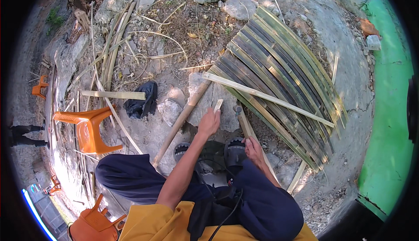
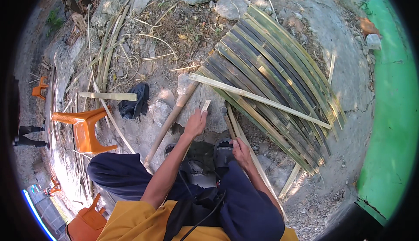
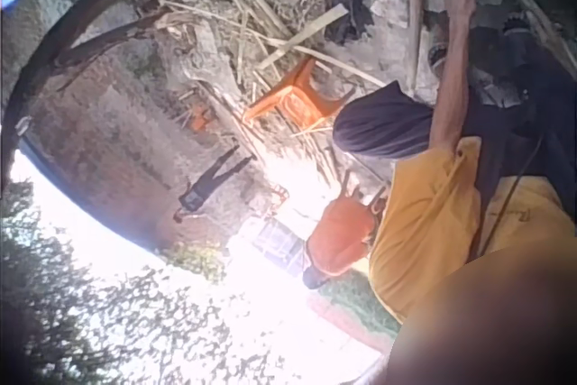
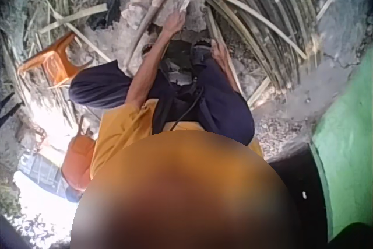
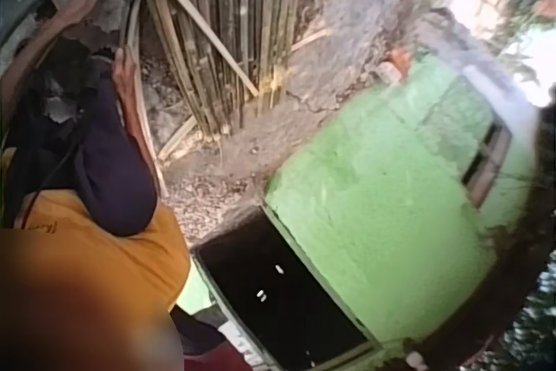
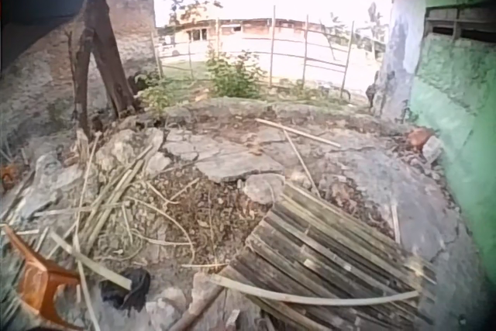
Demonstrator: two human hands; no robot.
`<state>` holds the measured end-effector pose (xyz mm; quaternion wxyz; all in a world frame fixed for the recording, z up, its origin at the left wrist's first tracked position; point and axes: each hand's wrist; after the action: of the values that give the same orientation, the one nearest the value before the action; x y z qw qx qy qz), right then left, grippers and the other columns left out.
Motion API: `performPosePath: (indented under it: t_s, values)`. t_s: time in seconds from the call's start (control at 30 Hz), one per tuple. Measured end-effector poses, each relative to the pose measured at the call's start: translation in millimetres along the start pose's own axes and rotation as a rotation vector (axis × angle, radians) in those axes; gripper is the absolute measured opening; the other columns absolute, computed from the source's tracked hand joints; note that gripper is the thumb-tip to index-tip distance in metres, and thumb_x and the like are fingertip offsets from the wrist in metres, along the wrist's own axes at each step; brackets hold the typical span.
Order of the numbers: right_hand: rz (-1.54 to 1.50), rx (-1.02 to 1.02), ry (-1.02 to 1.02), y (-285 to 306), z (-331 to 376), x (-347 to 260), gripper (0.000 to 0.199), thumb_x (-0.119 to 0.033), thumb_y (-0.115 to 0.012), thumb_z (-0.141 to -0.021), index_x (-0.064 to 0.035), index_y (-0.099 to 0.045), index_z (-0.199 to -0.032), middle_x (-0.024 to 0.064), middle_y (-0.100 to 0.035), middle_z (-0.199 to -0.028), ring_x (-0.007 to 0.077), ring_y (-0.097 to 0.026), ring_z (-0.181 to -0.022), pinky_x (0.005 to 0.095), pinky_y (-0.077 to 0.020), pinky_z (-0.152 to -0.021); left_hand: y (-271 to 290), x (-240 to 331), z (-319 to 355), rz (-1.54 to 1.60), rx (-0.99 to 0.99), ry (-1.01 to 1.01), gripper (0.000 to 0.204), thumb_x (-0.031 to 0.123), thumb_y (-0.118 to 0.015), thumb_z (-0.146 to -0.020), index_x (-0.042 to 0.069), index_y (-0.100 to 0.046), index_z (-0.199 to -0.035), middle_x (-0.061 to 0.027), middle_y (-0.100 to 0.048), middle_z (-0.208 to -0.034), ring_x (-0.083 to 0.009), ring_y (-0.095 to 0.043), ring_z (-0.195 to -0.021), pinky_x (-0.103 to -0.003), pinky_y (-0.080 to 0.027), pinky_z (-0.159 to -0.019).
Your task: The person splits bamboo strips with a knife and hammers small pins into bamboo slats positioned on a log.
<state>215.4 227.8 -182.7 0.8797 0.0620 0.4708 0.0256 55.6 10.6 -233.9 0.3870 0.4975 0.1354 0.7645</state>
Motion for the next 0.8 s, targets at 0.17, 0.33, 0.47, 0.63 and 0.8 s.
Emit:
performPosePath:
  t_s: [0.17,0.33,0.47,0.63,0.8]
  values:
    - [-0.200,-0.023,-0.099,-3,-10,7,0.032,-0.033,-0.049,-0.108,-0.0041,-0.062,-0.105,-0.0024,-0.048,-0.067,0.0059,-0.044,-0.058,0.0244,-0.0322,-0.050,14,20,4,0.497,-0.325,0.252,0.043,0.042,-0.049,-0.107,0.004,-0.048,-0.127,-0.0148,-0.065,-0.072,-0.0302,-0.068,-0.058,-0.046,-0.054,-0.054]
    - [0.008,0.057,0.025,-18,-11,-11,0.024,-0.026,-0.057,-0.104,-0.0030,-0.061,-0.108,0.0017,-0.056,-0.071,0.0075,-0.051,-0.060,0.0262,-0.0400,-0.054,27,-2,14,0.645,-0.403,0.288,0.035,0.041,-0.051,-0.107,0.007,-0.054,-0.112,-0.0021,-0.054,-0.068,-0.0129,-0.054,-0.048,-0.029,-0.041,-0.041]
    - [0.058,0.100,-0.029,-16,-5,-25,0.025,-0.021,-0.062,-0.099,0.0004,-0.061,-0.113,0.0139,-0.069,-0.085,0.0217,-0.069,-0.073,0.0368,-0.0534,-0.068,11,-2,12,0.455,-0.248,0.225,0.035,0.036,-0.050,-0.107,0.002,-0.059,-0.106,-0.0072,-0.059,-0.069,-0.0187,-0.058,-0.055,-0.035,-0.046,-0.050]
    - [0.321,0.270,0.324,-21,-11,-21,0.032,-0.018,-0.060,-0.099,0.0008,-0.058,-0.124,0.0251,-0.071,-0.100,0.0425,-0.070,-0.093,0.0469,-0.0540,-0.082,1,-11,6,0.406,-0.212,0.173,0.038,0.037,-0.050,-0.106,0.001,-0.059,-0.102,-0.0082,-0.060,-0.070,-0.0200,-0.059,-0.061,-0.040,-0.048,-0.059]
    - [0.402,0.198,0.348,-21,-13,-46,0.034,-0.019,-0.058,-0.100,0.0005,-0.054,-0.127,0.0299,-0.069,-0.101,0.0489,-0.067,-0.096,0.0497,-0.0531,-0.084,3,-6,8,0.549,-0.256,0.226,0.034,0.042,-0.049,-0.107,0.010,-0.052,-0.095,0.0004,-0.050,-0.066,-0.0099,-0.042,-0.045,-0.030,-0.033,-0.040]
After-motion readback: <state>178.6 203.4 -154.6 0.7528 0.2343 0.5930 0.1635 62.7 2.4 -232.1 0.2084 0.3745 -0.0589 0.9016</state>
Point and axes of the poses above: each hand's wrist, its own z-axis away from the middle knuckle, its own y-axis out of the back of the hand, x = y × z
